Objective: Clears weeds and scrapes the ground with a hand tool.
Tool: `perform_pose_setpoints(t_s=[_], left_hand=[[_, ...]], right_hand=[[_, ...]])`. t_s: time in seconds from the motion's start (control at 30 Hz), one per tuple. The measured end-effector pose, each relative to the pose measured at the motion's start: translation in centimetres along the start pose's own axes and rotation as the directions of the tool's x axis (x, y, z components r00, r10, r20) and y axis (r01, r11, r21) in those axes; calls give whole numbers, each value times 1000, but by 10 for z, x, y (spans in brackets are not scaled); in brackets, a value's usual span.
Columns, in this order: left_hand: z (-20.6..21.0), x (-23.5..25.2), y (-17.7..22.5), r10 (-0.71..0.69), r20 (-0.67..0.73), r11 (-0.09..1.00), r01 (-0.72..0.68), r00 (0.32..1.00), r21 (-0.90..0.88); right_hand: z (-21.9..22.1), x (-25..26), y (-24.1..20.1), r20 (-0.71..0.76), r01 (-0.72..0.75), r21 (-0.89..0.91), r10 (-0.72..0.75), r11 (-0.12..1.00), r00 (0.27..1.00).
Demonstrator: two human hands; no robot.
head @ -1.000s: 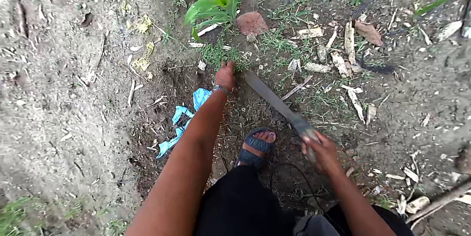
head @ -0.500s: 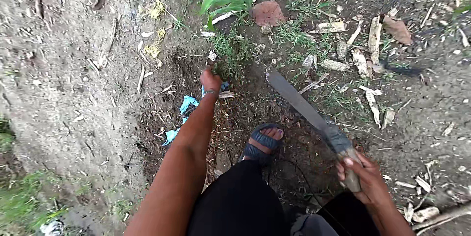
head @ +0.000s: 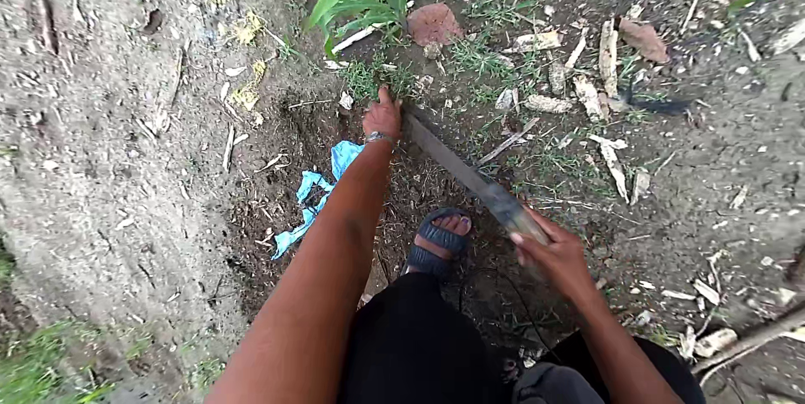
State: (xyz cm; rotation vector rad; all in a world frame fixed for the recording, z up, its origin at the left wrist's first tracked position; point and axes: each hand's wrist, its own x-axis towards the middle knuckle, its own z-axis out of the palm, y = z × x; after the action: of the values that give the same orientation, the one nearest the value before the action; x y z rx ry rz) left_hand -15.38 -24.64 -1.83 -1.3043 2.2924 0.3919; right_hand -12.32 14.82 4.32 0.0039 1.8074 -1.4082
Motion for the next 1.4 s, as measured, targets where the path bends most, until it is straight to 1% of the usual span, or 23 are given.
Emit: perform_pose_setpoints(t_s=[0.1, 0.17, 0.23, 0.3, 0.37, 0.43, 0.5, 0.53, 0.57, 0.6, 0.63, 0.7, 0.73, 0.8, 0.87, 0.93, 1.03, 1.07, 1.13, 1.2, 1.27, 1.33, 1.4], left_hand=[[-1, 12, -10, 76, 78, 997, -76, 994, -11], [-2, 20, -21, 130, 103, 990, -124, 986, -60], [-4, 23, -29, 177, 87, 980, -168, 980, -108], [-1, 19, -35, 201, 47, 968, -191, 978, -159], [8, 8, -44, 200, 18, 958, -191, 980, -212], [14, 1, -60, 206, -22, 946, -205, 978, -250], [23, -14, -86, 212, -58, 939, -220, 976, -266], [26, -23, -100, 204, -69, 940, -215, 977, -266], [28, -31, -113, 175, -84, 949, -191, 981, -251], [28, -37, -125, 117, -84, 959, -135, 990, -249], [29, -43, -136, 50, -85, 962, -71, 995, -264], [32, -47, -147, -27, -113, 952, -9, 993, -306], [32, -47, -146, -38, -128, 947, -5, 991, -322], [29, -44, -136, -17, -155, 942, -36, 988, -333], [24, -38, -114, 22, -163, 933, -79, 986, -350], [18, -30, -85, 25, -143, 933, -75, 989, -353], [10, -29, -36, -104, -58, 946, 81, 993, -315], [8, -29, -22, -129, -40, 951, 112, 991, -289], [10, -24, -7, -136, 5, 966, 133, 991, -223], [17, -22, -1, -157, 50, 957, 165, 986, -238], [13, -14, -6, -154, 51, 956, 161, 987, -244], [10, -8, -15, -120, 49, 971, 127, 992, -203], [7, -5, -28, -71, 57, 983, 80, 996, -166]], right_hand=[[-61, -43, 34, 30, -158, 296, 157, 942, 987], [-82, -56, 48, 85, -229, 409, 214, 883, 973], [-68, -40, 44, 115, -294, 361, 271, 885, 956], [-24, 2, 29, 162, -325, 242, 292, 914, 943], [27, 43, 22, 191, -291, 233, 249, 928, 949], [63, 61, 17, 144, -165, 194, 138, 967, 980], [68, 50, 15, 116, 44, -57, -37, 997, 993], [60, 41, 14, 135, 164, -227, -136, 960, 981], [49, 31, 15, 153, 272, -333, -233, 903, 961], [36, 19, 14, 160, 314, -366, -273, 876, 949], [22, 3, 14, 146, 284, -345, -248, 894, 958], [-8, -29, 18, 66, 130, -193, -119, 973, 991], [-22, -42, 25, 35, 62, -61, -60, 996, 998], [-38, -62, 37, 6, -43, 198, 43, 979, 999], [-33, -57, 34, -9, -110, 277, 117, 955, 993], [-4, -21, 20, 11, -131, 215, 132, 968, 991], [58, 47, 10, 42, -120, 199, 114, 973, 993], [71, 60, 10, 40, -95, 200, 89, 975, 995], [81, 58, 12, 47, -63, 202, 54, 977, 997], [74, 40, 13, 52, -52, 187, 43, 981, 998], [57, 17, 16, 53, -48, 91, 43, 995, 998], [27, -12, 25, 78, -60, -61, 65, 996, 995], [-2, -41, 34, 83, -76, -111, 85, 991, 993]])
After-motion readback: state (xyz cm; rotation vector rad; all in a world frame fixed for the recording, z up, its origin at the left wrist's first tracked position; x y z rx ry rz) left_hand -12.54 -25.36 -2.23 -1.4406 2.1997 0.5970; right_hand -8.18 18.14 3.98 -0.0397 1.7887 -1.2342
